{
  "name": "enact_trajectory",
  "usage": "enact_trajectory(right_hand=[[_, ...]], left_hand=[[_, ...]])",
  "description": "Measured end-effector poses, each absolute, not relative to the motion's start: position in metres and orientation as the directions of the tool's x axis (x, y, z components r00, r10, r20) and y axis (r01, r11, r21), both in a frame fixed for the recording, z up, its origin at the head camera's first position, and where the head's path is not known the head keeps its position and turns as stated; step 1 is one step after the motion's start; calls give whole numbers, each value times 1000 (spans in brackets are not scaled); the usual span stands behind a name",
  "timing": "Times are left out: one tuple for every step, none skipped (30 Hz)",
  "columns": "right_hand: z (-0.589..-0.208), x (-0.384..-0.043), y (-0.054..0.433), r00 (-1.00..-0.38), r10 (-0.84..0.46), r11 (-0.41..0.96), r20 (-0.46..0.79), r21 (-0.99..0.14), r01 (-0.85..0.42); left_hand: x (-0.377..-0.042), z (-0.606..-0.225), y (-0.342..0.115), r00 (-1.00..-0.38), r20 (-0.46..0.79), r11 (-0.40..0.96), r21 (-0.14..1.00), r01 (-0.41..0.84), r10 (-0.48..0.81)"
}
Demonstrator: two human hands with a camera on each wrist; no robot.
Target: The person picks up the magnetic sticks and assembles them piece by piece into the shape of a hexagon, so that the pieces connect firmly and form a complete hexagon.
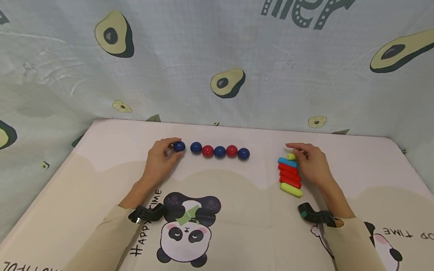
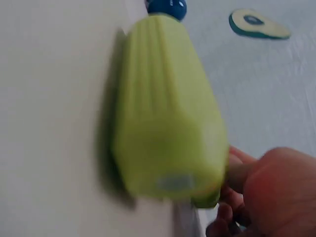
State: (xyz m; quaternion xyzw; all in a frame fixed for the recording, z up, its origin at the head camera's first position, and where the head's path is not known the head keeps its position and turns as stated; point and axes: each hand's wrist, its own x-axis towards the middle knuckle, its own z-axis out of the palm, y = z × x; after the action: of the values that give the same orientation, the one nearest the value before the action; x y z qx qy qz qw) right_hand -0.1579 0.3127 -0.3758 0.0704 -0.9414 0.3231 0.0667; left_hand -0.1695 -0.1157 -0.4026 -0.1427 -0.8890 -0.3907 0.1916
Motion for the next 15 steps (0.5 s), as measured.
enact_trajectory(right_hand=[[-375, -158, 314, -980, -106, 783, 168, -594, -187], [-375, -158, 317, -979, -124, 783, 161, -591, -196], [-375, -158, 319, -978, -144, 781, 151, -590, -206], [-375, -159, 321, -977, -156, 778, 143, -592, -211], [-375, -159, 323, -977, -162, 777, 140, -592, -213], [-375, -159, 324, -977, -166, 777, 137, -591, -215], [-376, -160, 325, -976, -169, 780, 134, -588, -215], [-376, -160, 324, -976, -168, 782, 138, -584, -218], [-376, -161, 324, -976, -162, 785, 144, -581, -216], [-376, -161, 322, -978, -149, 789, 147, -579, -207], [-376, -162, 320, -980, -139, 792, 145, -578, -198], [-376, -162, 318, -982, -129, 796, 140, -576, -187], [-376, -162, 317, -984, -117, 801, 134, -572, -173], [-376, -162, 315, -987, -102, 809, 127, -567, -157], [-376, -162, 313, -989, -85, 816, 119, -562, -137]], left_hand=[[-170, -403, -116, -886, 453, 650, 645, 401, 97], [-170, -403, -116, -888, 452, 648, 650, 397, 91], [-171, -403, -116, -889, 450, 646, 654, 394, 86], [-171, -402, -116, -890, 448, 643, 658, 392, 85], [-170, -402, -116, -892, 445, 640, 661, 391, 85], [-171, -402, -116, -894, 441, 640, 663, 388, 84], [-171, -402, -116, -895, 437, 640, 666, 385, 83], [-171, -402, -116, -897, 435, 640, 666, 383, 83], [-171, -402, -116, -897, 434, 640, 666, 382, 84], [-171, -402, -116, -897, 434, 641, 666, 383, 85], [-171, -402, -116, -897, 434, 640, 666, 384, 86], [-171, -402, -116, -897, 433, 640, 666, 382, 85], [-172, -403, -115, -897, 434, 640, 667, 383, 85], [-172, -403, -115, -897, 433, 638, 668, 383, 85], [-172, -404, -115, -898, 431, 637, 669, 382, 86]])
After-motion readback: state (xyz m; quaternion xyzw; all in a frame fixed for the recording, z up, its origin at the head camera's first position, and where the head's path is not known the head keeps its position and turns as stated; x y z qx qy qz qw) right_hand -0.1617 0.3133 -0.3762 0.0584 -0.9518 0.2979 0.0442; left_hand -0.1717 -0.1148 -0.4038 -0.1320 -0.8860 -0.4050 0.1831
